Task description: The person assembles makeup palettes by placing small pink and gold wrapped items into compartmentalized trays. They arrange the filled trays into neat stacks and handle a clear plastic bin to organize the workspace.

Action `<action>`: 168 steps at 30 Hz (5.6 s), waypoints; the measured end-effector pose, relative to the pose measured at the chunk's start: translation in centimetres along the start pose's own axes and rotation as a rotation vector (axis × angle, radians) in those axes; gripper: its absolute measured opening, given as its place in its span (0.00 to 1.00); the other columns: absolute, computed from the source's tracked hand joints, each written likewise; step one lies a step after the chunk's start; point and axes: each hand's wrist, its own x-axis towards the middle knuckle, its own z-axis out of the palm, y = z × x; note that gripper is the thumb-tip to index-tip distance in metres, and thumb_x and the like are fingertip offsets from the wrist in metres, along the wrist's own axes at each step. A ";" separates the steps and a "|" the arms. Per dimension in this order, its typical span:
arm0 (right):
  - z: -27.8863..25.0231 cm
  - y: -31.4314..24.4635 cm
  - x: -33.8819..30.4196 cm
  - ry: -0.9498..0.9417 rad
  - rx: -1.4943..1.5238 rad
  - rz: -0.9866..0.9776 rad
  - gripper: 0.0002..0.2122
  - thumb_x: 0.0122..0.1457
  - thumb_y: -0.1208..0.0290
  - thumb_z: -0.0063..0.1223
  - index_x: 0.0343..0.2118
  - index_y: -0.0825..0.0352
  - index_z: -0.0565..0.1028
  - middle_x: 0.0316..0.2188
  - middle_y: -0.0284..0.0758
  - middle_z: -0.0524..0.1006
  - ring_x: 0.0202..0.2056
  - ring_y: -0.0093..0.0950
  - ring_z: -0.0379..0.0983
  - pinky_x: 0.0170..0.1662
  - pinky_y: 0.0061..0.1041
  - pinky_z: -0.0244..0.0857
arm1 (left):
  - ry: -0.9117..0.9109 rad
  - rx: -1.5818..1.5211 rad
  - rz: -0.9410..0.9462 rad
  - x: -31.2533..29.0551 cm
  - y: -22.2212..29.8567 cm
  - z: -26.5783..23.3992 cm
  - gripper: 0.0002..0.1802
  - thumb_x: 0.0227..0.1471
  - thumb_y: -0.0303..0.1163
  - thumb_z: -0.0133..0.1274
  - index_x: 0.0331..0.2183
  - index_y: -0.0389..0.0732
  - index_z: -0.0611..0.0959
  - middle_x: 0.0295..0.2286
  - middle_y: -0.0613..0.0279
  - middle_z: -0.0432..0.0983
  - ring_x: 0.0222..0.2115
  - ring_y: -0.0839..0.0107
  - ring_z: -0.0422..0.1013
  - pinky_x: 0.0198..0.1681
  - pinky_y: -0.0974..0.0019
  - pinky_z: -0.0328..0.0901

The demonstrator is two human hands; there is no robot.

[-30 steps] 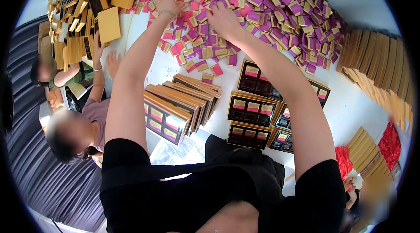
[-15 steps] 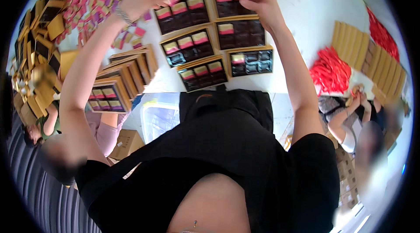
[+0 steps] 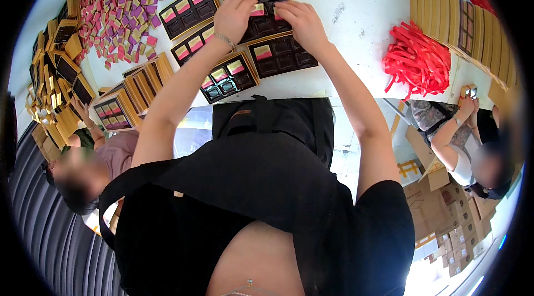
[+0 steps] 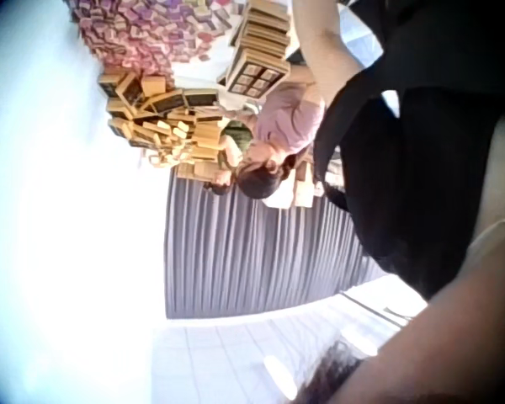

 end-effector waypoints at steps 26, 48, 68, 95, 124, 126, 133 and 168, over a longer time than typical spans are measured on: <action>-1.5 -2.1 8.3 -0.155 -0.146 -0.118 0.18 0.52 0.71 0.58 0.47 0.66 0.73 0.48 0.37 0.75 0.50 0.35 0.70 0.52 0.39 0.61 | -0.609 0.066 -0.154 2.6 -0.3 -12.6 0.41 0.49 0.51 0.56 0.59 0.43 0.64 0.57 0.52 0.61 0.57 0.62 0.61 0.59 0.42 0.52; 20.8 -11.9 38.9 -0.273 1.179 0.390 0.15 0.65 0.72 0.43 0.54 0.67 0.66 0.40 0.35 0.78 0.41 0.28 0.77 0.42 0.28 0.74 | 0.116 0.328 -0.720 -1.8 -36.4 -22.0 0.18 0.43 0.39 0.59 0.38 0.45 0.84 0.29 0.56 0.81 0.31 0.59 0.77 0.38 0.59 0.70; -0.1 -4.8 -7.5 0.049 0.254 0.692 0.08 0.50 0.79 0.56 0.34 0.66 0.80 0.31 0.38 0.77 0.31 0.34 0.76 0.37 0.27 0.69 | -0.279 -0.486 -0.568 -5.7 6.6 0.2 0.12 0.42 0.32 0.64 0.32 0.40 0.85 0.26 0.63 0.81 0.26 0.73 0.77 0.33 0.72 0.70; 1.5 -7.7 -8.6 0.798 1.377 1.457 0.10 0.58 0.84 0.48 0.42 0.80 0.65 0.35 0.47 0.72 0.34 0.36 0.75 0.39 0.33 0.77 | -0.268 0.275 0.132 -9.9 10.7 2.6 0.35 0.46 0.42 0.57 0.53 0.34 0.71 0.58 0.50 0.59 0.61 0.57 0.54 0.61 0.44 0.48; -1.8 -3.9 5.5 0.199 0.011 0.122 0.10 0.54 0.80 0.52 0.40 0.66 0.76 0.38 0.38 0.78 0.39 0.37 0.74 0.42 0.31 0.68 | 0.023 0.407 -0.188 -1.4 -0.2 -5.3 0.26 0.50 0.32 0.51 0.52 0.38 0.72 0.53 0.52 0.68 0.57 0.59 0.62 0.56 0.35 0.53; 1.3 -1.7 12.3 0.219 -0.023 0.024 0.09 0.50 0.82 0.51 0.36 0.66 0.75 0.33 0.37 0.77 0.37 0.38 0.74 0.40 0.34 0.69 | 0.229 0.077 -0.508 2.9 -6.9 -6.4 0.13 0.50 0.26 0.48 0.39 0.39 0.81 0.38 0.50 0.78 0.40 0.52 0.73 0.41 0.55 0.69; 11.7 -0.2 24.5 -0.051 -0.276 0.331 0.16 0.51 0.63 0.58 0.36 0.72 0.74 0.37 0.48 0.76 0.39 0.46 0.74 0.42 0.39 0.70 | 0.219 0.155 -0.421 7.9 -16.9 -2.2 0.18 0.40 0.31 0.63 0.38 0.52 0.85 0.39 0.57 0.73 0.39 0.55 0.72 0.42 0.56 0.69; 11.9 -9.5 18.8 -0.194 0.393 0.183 0.05 0.52 0.70 0.57 0.31 0.63 0.78 0.31 0.37 0.78 0.35 0.37 0.74 0.36 0.35 0.67 | 0.655 -0.336 -1.169 -8.9 -11.3 -5.9 0.29 0.35 0.41 0.69 0.39 0.35 0.79 0.34 0.59 0.76 0.34 0.66 0.72 0.41 0.61 0.68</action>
